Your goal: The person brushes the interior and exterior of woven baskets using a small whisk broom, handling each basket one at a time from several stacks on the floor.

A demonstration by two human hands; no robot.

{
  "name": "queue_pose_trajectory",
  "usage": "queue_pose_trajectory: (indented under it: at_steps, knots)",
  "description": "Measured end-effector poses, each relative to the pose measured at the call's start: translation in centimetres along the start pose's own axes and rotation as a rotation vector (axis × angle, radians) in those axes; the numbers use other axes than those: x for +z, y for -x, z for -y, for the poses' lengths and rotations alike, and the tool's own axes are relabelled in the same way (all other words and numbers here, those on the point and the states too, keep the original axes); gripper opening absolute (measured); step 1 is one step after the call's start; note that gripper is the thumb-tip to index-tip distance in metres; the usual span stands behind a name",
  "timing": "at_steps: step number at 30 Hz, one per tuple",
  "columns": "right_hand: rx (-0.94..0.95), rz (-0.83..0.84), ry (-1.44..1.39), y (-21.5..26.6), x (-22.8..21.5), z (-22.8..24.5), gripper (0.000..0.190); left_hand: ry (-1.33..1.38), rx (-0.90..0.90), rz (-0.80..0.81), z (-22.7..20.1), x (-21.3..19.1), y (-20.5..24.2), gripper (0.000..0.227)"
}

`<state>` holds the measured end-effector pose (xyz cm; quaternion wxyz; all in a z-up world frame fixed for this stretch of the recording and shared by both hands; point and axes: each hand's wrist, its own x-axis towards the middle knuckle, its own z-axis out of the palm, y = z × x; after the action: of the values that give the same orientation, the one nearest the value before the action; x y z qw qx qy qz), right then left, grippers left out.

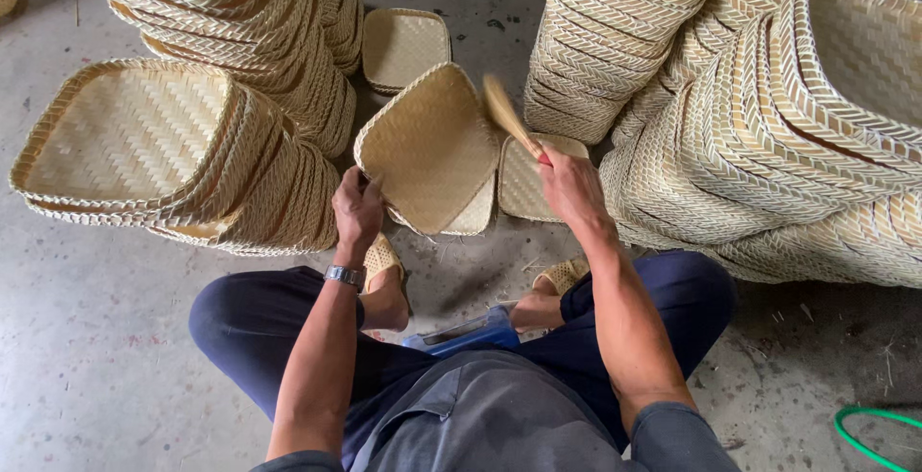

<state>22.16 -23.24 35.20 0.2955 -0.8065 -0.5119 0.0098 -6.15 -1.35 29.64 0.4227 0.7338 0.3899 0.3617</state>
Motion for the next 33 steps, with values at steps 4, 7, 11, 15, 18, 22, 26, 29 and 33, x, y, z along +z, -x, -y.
queue_pose_trajectory:
  at_steps: [4, 7, 11, 15, 18, 22, 26, 29, 33]
  knots:
    - [-0.273, -0.361, -0.112, 0.0, -1.5, 6.1, 0.036, 0.001, -0.041, -0.043, 0.6, 1.6, -0.4, 0.017]
    - [-0.219, -0.414, -0.082, 1.8, 0.2, 6.7, 0.040, 0.311, -0.301, -0.040, 1.8, 1.8, -1.3, 0.018]
    - [-0.014, 0.173, 0.238, 4.9, 5.6, 2.2, 0.047, 0.657, -0.475, -0.007, 3.1, 0.1, -2.9, 0.015]
    - [0.439, -0.057, -0.075, 6.7, 8.0, -2.3, 0.057, 0.258, -0.459, 0.004, 5.1, -0.2, -1.2, 0.020]
    - [0.539, -0.193, -0.480, 6.2, 7.4, -3.5, 0.032, 0.616, -0.607, 0.053, 6.3, 0.3, -1.3, 0.019]
    - [0.650, -0.180, -0.926, 4.1, 4.9, -2.8, 0.034, 0.806, -0.727, 0.172, 7.5, 1.3, 1.1, 0.017]
    - [0.709, -0.195, -1.459, 3.2, 3.8, -1.6, 0.030, 0.816, -0.811, 0.207, 7.8, 2.8, 2.5, 0.017]
    - [0.498, -0.246, -1.381, 2.8, 5.0, -2.7, 0.025, 0.807, -0.781, 0.225, 8.5, 3.9, 3.4, 0.022]
    - [0.385, -0.326, -0.829, 2.9, 5.7, -2.8, 0.022, 0.539, -0.622, 0.214, 7.9, 4.4, 4.2, 0.036]
